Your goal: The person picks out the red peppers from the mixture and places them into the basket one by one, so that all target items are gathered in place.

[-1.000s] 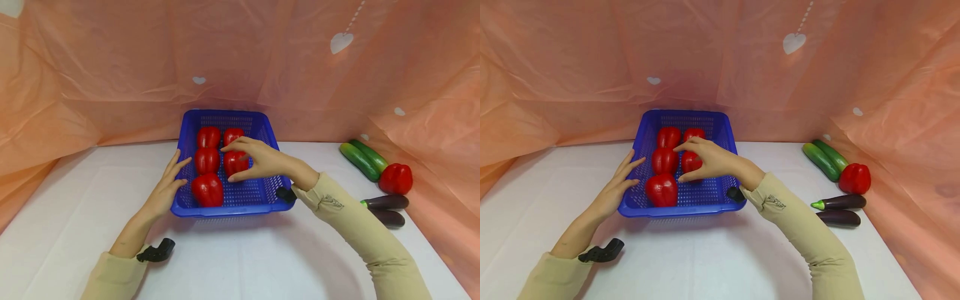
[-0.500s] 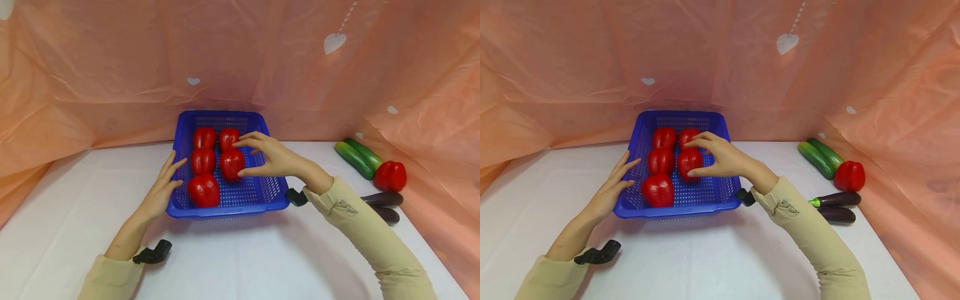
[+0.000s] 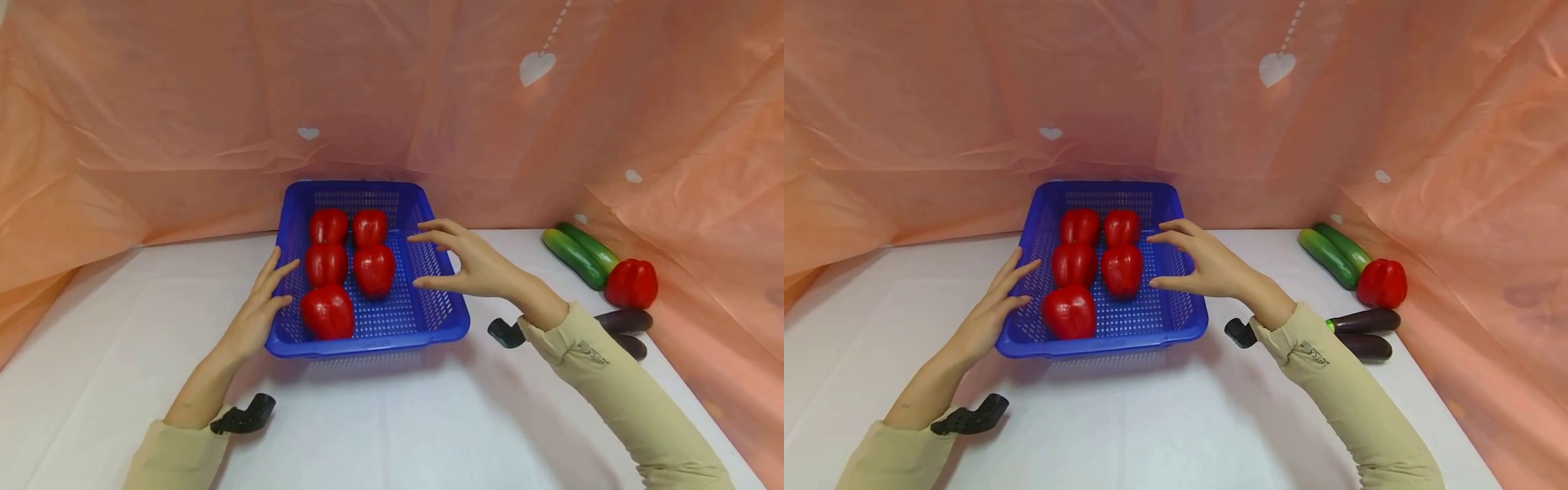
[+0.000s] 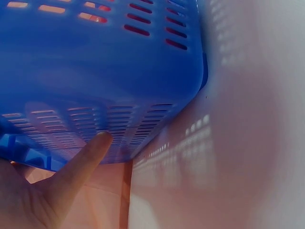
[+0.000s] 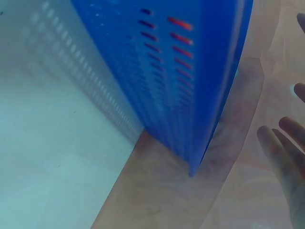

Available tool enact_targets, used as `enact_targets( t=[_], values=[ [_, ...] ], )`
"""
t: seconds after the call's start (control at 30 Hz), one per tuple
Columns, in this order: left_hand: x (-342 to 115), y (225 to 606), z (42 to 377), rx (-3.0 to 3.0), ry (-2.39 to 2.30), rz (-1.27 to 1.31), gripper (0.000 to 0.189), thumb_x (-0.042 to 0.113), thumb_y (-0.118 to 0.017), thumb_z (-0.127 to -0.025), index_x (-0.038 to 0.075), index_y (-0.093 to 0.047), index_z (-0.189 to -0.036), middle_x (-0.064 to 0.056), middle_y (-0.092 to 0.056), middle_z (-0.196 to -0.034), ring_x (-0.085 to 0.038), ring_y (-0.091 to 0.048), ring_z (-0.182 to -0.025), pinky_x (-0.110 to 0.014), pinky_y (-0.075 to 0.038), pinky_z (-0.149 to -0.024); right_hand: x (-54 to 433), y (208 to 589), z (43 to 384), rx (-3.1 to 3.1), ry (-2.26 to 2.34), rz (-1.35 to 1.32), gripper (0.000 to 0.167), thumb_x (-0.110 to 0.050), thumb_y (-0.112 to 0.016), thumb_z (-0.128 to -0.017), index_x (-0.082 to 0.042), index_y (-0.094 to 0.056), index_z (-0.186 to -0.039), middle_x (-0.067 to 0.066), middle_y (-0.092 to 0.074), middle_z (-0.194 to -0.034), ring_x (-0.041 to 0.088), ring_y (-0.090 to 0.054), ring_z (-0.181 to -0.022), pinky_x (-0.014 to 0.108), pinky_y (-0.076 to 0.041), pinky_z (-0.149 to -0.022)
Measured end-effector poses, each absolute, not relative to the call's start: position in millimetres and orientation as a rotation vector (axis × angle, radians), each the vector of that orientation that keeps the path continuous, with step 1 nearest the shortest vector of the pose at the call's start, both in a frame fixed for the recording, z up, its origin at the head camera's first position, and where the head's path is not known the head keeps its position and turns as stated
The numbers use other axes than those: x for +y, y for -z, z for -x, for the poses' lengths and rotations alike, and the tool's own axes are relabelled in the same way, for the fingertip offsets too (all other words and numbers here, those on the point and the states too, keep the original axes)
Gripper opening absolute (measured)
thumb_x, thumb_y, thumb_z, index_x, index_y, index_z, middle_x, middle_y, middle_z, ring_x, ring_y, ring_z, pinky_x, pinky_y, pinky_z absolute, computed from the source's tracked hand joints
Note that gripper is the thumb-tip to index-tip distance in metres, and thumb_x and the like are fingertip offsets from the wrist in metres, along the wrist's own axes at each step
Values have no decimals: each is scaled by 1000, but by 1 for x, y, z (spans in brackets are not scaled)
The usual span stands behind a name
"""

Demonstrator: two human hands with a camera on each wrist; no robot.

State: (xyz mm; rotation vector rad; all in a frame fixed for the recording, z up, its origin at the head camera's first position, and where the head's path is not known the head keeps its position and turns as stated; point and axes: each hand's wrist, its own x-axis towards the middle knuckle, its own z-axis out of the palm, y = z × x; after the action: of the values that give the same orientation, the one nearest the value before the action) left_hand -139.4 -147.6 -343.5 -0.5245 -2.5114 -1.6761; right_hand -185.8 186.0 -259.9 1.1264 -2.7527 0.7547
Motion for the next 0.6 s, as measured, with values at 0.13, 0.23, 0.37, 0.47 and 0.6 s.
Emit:
enact_targets(
  t=[0.13,0.23,0.37,0.47,0.6],
  values=[
    [-147,343,139,-2510,1673,528,51,-1,-38,-94,-5,-33,-144,-15,4,-161,-39,6,-147,-66,0,-112,194,263,186,-2724,-775,-1096,60,-28,-79,-78,-10,-58,-132,16,-45,-142,32,-59,-114,49,-49,-95],
    [-148,343,138,-2508,1678,525,51,-1,-38,-93,-5,-34,-145,-15,4,-162,-39,6,-147,-67,0,-112,200,266,186,-2714,-774,-1063,60,-26,-79,-78,-7,-58,-131,19,-46,-141,33,-57,-116,48,-50,-94],
    [-148,343,138,-2507,1683,522,52,0,-38,-93,-5,-33,-145,-14,4,-162,-38,6,-147,-67,1,-112,209,270,185,-2711,-772,-1015,60,-24,-79,-78,-5,-57,-131,15,-44,-143,31,-52,-122,46,-51,-94],
    [-148,344,139,-2507,1685,522,52,-1,-38,-94,-5,-33,-145,-14,4,-162,-38,6,-147,-67,1,-112,216,274,185,-2684,-779,-1000,60,-23,-80,-78,-5,-58,-130,12,-45,-144,30,-50,-124,45,-51,-92],
    [-148,344,139,-2507,1690,521,52,-1,-38,-93,-4,-33,-145,-14,5,-162,-38,7,-147,-67,1,-112,224,278,185,-2668,-778,-970,59,-22,-80,-77,-5,-58,-129,13,-46,-142,30,-50,-124,44,-51,-92]
  ],
)
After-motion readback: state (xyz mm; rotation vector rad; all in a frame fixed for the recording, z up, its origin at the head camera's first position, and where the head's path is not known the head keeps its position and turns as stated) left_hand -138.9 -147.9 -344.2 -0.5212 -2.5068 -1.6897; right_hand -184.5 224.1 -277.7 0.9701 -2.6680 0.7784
